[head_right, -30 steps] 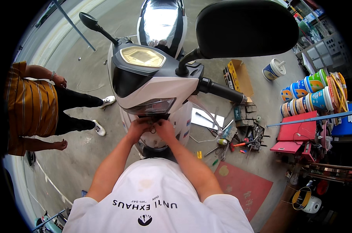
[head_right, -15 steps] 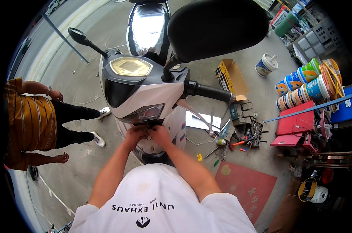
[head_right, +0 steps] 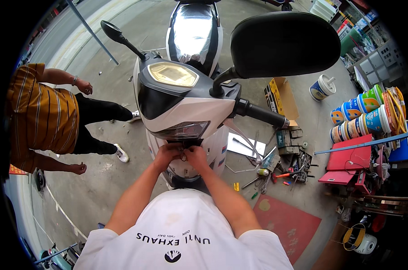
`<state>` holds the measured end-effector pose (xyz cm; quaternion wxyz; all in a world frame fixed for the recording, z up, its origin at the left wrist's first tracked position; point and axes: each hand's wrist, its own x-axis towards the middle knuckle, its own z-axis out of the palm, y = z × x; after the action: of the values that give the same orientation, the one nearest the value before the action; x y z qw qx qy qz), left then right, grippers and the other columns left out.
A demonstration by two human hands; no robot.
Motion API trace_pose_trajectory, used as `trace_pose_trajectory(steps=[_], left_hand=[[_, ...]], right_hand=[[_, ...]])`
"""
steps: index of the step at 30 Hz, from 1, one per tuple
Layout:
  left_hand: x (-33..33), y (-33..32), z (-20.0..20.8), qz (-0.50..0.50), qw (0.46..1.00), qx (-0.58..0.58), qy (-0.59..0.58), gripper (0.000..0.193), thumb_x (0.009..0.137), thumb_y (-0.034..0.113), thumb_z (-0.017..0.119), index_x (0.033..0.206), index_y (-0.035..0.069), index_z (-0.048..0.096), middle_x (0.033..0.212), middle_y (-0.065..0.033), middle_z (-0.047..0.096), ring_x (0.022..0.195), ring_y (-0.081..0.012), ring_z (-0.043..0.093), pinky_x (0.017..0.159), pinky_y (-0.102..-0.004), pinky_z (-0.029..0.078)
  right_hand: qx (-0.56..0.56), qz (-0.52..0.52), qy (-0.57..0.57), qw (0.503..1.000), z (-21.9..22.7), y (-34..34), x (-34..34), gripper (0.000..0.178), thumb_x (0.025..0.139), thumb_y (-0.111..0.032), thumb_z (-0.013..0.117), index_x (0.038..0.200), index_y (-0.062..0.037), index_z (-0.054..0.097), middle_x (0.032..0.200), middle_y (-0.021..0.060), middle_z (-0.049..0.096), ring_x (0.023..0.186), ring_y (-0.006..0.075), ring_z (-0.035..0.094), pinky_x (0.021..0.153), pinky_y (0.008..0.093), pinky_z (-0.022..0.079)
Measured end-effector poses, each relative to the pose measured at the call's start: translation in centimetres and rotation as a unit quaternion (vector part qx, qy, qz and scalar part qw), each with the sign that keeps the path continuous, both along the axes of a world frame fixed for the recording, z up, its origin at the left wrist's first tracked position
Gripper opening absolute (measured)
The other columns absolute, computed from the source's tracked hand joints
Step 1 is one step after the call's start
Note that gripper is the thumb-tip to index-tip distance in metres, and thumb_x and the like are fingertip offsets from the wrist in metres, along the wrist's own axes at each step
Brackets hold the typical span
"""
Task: The person works on the front of a white scooter, using a power drill to remove and reinstall screws on the front panel. They also use a screwdriver to adjust components near the headlight while another person stands nearby.
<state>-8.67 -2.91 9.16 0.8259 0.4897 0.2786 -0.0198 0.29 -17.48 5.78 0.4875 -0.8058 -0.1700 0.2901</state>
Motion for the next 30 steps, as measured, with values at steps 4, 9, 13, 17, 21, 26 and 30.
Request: trace_pose_trajectory(steps=[4, 9, 13, 17, 21, 26, 30], left_hand=[[-0.1, 0.0, -0.2, 0.003, 1.000, -0.002, 0.003, 0.033, 0.085, -0.002, 0.057, 0.116, -0.009, 0.061, 0.100, -0.0149, 0.068, 0.083, -0.0228, 0.067, 0.082, -0.0361, 0.058], [0.0, -0.1, -0.2, 0.003, 1.000, 0.002, -0.001, 0.032, 0.085, -0.001, 0.058, 0.116, -0.009, 0.062, 0.099, -0.0146, 0.068, 0.082, -0.0225, 0.067, 0.081, -0.0363, 0.058], [0.1, -0.1, -0.5, 0.001, 1.000, 0.010, -0.003, 0.033, 0.085, 0.000, 0.059, 0.116, -0.009, 0.062, 0.098, -0.0144, 0.068, 0.081, -0.0224, 0.067, 0.081, -0.0361, 0.058], [0.0, 0.0, -0.5, -0.009, 1.000, 0.009, -0.010, 0.034, 0.085, 0.001, 0.059, 0.118, -0.010, 0.061, 0.099, -0.0149, 0.068, 0.083, -0.0227, 0.068, 0.082, -0.0358, 0.058], [-0.1, 0.4, -1.4, -0.014, 1.000, 0.003, -0.011, 0.036, 0.085, -0.001, 0.059, 0.119, -0.012, 0.058, 0.100, -0.0171, 0.068, 0.085, -0.0245, 0.068, 0.082, -0.0366, 0.059], [0.1, 0.1, -0.5, -0.018, 1.000, 0.004, 0.001, 0.029, 0.083, 0.003, 0.061, 0.111, -0.007, 0.064, 0.097, -0.0109, 0.068, 0.089, -0.0201, 0.067, 0.083, -0.0330, 0.057], [0.0, 0.1, -0.3, -0.019, 1.000, 0.005, -0.005, 0.031, 0.083, 0.003, 0.061, 0.112, -0.008, 0.063, 0.099, -0.0117, 0.068, 0.089, -0.0209, 0.067, 0.083, -0.0334, 0.057]], right_hand=[[-0.009, 0.008, -0.015, 1.000, -0.7, 0.0, 0.1, 0.027, 0.086, -0.023, 0.063, 0.075, 0.0008, 0.070, 0.062, 0.0085, 0.066, 0.057, 0.0178, 0.062, 0.056, 0.0329, 0.048], [-0.009, 0.007, 0.004, 1.000, -0.1, 0.1, 0.1, 0.027, 0.086, -0.023, 0.063, 0.075, 0.0011, 0.071, 0.062, 0.0086, 0.066, 0.057, 0.0173, 0.063, 0.056, 0.0328, 0.048], [-0.007, 0.002, 0.003, 1.000, -0.1, 0.0, 0.1, 0.027, 0.086, -0.023, 0.063, 0.076, 0.0012, 0.071, 0.062, 0.0087, 0.066, 0.057, 0.0173, 0.063, 0.056, 0.0326, 0.048], [-0.007, 0.011, 0.007, 1.000, -0.3, 0.0, 0.3, 0.027, 0.086, -0.023, 0.063, 0.078, 0.0012, 0.072, 0.062, 0.0088, 0.066, 0.057, 0.0171, 0.063, 0.057, 0.0324, 0.048], [-0.002, 0.004, 0.005, 1.000, -0.1, 0.0, 0.1, 0.026, 0.086, -0.023, 0.064, 0.078, 0.0017, 0.071, 0.062, 0.0089, 0.066, 0.057, 0.0169, 0.062, 0.056, 0.0321, 0.048], [0.000, -0.006, 0.022, 1.000, -0.2, 0.1, 0.1, 0.025, 0.086, -0.021, 0.065, 0.079, 0.0022, 0.071, 0.062, 0.0087, 0.066, 0.057, 0.0160, 0.062, 0.055, 0.0312, 0.048], [-0.002, -0.003, 0.026, 1.000, -0.6, 0.1, 0.2, 0.024, 0.086, -0.020, 0.065, 0.080, 0.0022, 0.072, 0.062, 0.0088, 0.066, 0.056, 0.0158, 0.062, 0.055, 0.0310, 0.047]])
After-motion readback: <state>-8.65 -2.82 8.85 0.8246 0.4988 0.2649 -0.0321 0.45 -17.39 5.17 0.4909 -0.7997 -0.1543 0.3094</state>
